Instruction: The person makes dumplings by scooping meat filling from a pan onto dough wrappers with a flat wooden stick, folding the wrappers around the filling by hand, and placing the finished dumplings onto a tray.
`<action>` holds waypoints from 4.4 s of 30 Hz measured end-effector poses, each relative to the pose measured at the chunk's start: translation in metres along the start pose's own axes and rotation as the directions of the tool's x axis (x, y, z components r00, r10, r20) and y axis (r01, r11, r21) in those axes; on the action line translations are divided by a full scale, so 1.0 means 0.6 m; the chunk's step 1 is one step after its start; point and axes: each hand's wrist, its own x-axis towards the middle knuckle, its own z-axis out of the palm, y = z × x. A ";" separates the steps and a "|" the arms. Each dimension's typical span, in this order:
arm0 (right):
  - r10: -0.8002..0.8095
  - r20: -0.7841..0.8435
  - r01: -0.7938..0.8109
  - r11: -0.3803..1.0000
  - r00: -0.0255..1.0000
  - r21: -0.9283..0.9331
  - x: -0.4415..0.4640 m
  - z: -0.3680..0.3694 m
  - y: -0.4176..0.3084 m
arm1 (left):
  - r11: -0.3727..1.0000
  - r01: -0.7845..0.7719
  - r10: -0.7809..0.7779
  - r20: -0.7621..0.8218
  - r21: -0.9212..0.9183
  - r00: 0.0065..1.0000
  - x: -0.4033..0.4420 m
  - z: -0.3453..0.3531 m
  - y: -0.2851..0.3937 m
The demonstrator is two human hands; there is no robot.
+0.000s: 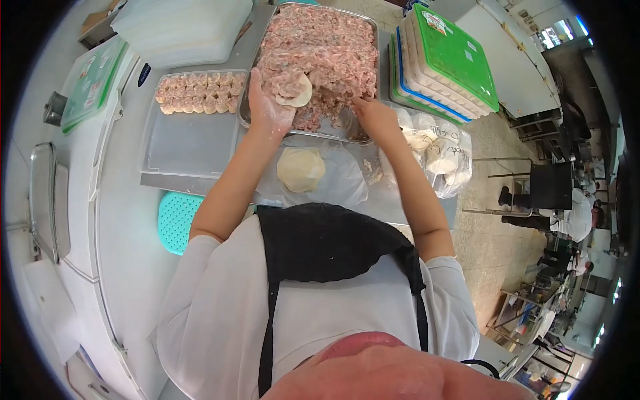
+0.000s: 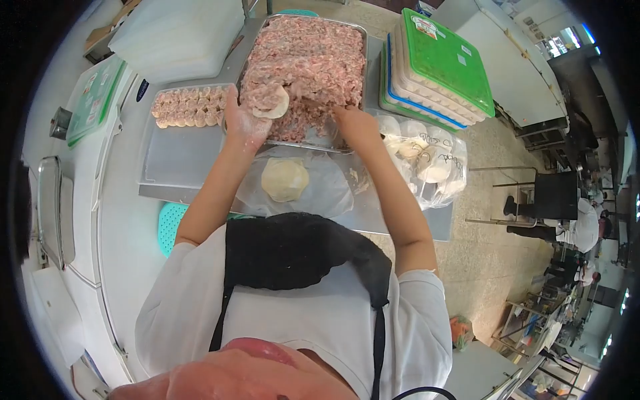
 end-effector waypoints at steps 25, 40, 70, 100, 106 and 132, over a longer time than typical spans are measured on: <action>-0.213 0.277 -0.126 0.534 0.937 0.836 -0.024 -0.130 0.082 | 0.278 -0.311 0.111 0.291 0.909 0.950 -0.077 0.070 -0.037; -0.344 0.093 0.257 0.831 0.934 0.493 0.014 -0.048 0.095 | -0.060 0.008 0.013 -0.007 0.998 1.000 -0.014 0.031 -0.029; 0.014 0.133 0.001 0.994 0.991 -0.110 -0.021 -0.023 -0.009 | -0.305 -0.366 -0.094 0.355 0.879 0.930 -0.008 -0.034 0.052; 0.288 0.005 -0.280 0.924 0.957 0.259 -0.048 -0.086 -0.173 | -0.075 -0.525 -0.408 0.455 0.848 0.792 -0.013 -0.030 0.230; 0.113 -0.142 -0.013 0.827 0.983 0.563 -0.042 -0.123 -0.240 | -0.020 -0.558 -0.345 0.518 0.829 0.782 -0.032 0.011 0.206; 0.085 0.514 -0.521 0.137 0.853 0.842 -0.098 -0.149 -0.129 | -0.122 -0.557 -0.336 0.494 0.822 0.802 0.005 -0.001 0.115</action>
